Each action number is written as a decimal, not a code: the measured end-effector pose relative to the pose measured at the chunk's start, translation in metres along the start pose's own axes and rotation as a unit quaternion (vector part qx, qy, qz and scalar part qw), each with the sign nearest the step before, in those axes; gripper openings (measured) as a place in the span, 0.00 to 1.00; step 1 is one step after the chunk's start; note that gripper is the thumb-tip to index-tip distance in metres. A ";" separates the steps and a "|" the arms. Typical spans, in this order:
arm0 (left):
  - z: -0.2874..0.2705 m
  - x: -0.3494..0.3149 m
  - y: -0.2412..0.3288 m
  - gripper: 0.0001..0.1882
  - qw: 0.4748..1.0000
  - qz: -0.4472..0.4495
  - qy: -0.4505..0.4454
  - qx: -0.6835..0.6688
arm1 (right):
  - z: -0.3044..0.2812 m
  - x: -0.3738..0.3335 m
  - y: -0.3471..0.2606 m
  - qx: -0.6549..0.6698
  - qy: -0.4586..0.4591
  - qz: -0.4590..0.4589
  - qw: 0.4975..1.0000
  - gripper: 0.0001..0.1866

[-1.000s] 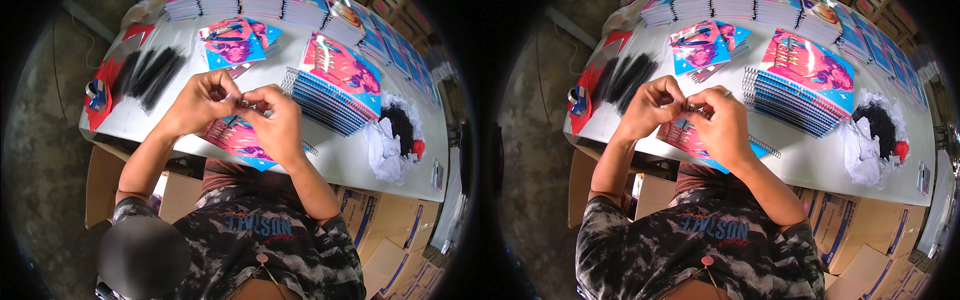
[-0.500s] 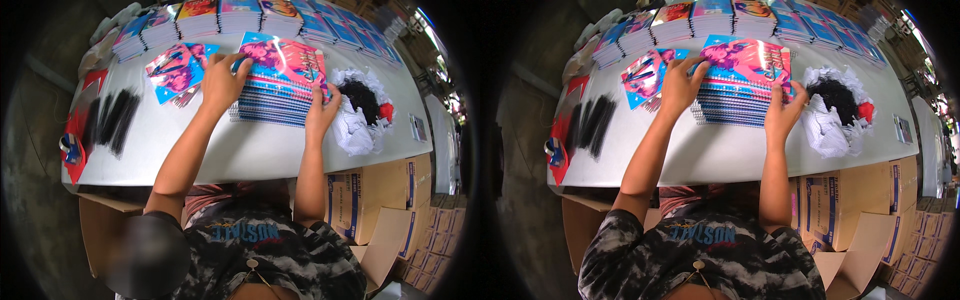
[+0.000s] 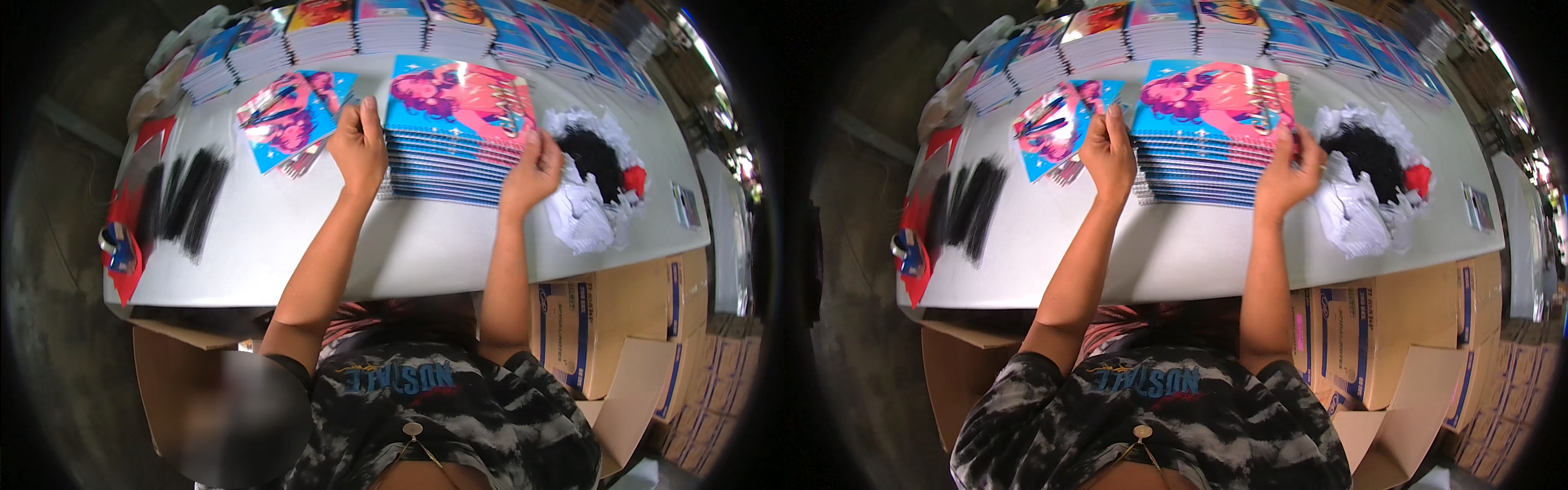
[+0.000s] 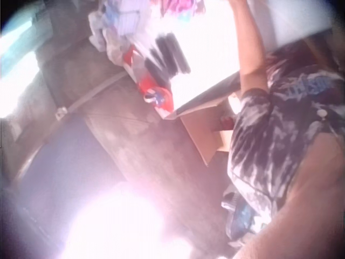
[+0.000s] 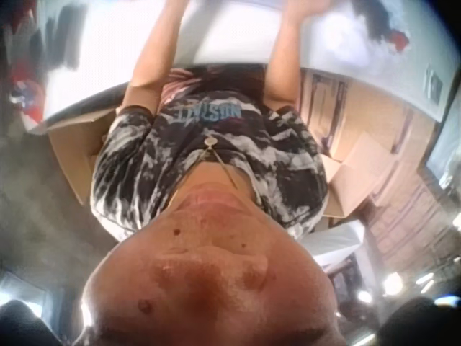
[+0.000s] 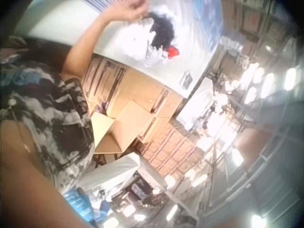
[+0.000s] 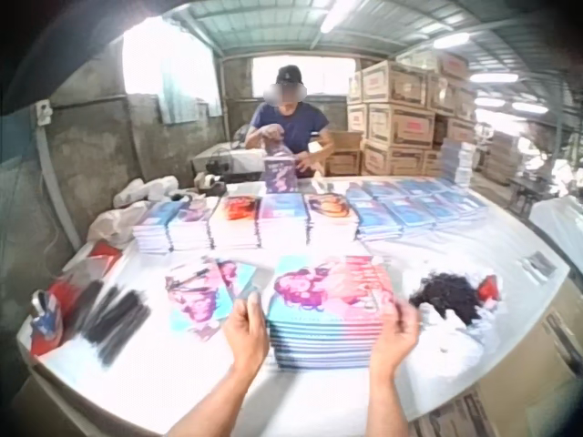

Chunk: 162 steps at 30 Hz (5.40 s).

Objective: The person repeatedly picks up a notebook cover and a metal spiral binding, inserts the spiral into the cover, and places the assembled notebook onto a growing stack. The person handles multiple identical notebooks one at a time.

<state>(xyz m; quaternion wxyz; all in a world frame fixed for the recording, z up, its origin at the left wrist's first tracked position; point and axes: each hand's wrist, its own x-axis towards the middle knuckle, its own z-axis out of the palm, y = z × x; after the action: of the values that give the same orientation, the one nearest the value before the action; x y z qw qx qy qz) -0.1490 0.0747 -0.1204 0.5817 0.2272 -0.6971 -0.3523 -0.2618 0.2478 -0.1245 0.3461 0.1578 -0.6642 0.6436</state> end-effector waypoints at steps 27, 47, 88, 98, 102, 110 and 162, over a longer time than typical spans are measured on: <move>-0.250 -0.024 -0.003 0.18 0.913 -0.276 -0.251 -0.164 | -0.003 -0.092 -0.108 0.408 -0.587 0.211 0.667 0.17; -0.267 0.046 -0.126 0.12 0.795 -0.043 -0.192 0.574 | -0.014 -0.099 -0.078 0.349 -0.584 0.094 0.726 0.14; -0.214 0.065 0.014 0.24 0.768 -0.506 -0.387 -0.066 | -0.003 -0.085 -0.060 0.310 -0.564 0.043 0.764 0.14; -0.207 0.074 0.038 0.11 0.808 0.080 -0.530 0.244 | -0.011 -0.089 -0.062 0.260 -0.554 0.098 0.785 0.15; -0.197 0.054 0.048 0.35 0.788 0.201 -0.393 0.429 | -0.010 -0.095 -0.068 0.263 -0.538 0.002 0.801 0.16; -0.203 0.000 -0.010 0.50 0.794 0.468 -0.115 0.371 | -0.020 -0.117 -0.072 0.280 -0.515 -0.060 0.808 0.19; -0.167 -0.071 0.015 0.39 0.871 0.242 -0.419 0.086 | -0.008 -0.136 -0.095 0.305 -0.495 -0.052 0.812 0.22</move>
<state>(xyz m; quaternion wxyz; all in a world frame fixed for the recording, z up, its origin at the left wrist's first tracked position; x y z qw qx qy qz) 0.0306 0.0985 -0.1428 0.2801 -0.0679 -0.9362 -0.2011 -0.1005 0.2120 -0.1440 -0.0620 0.5864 -0.5063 0.6292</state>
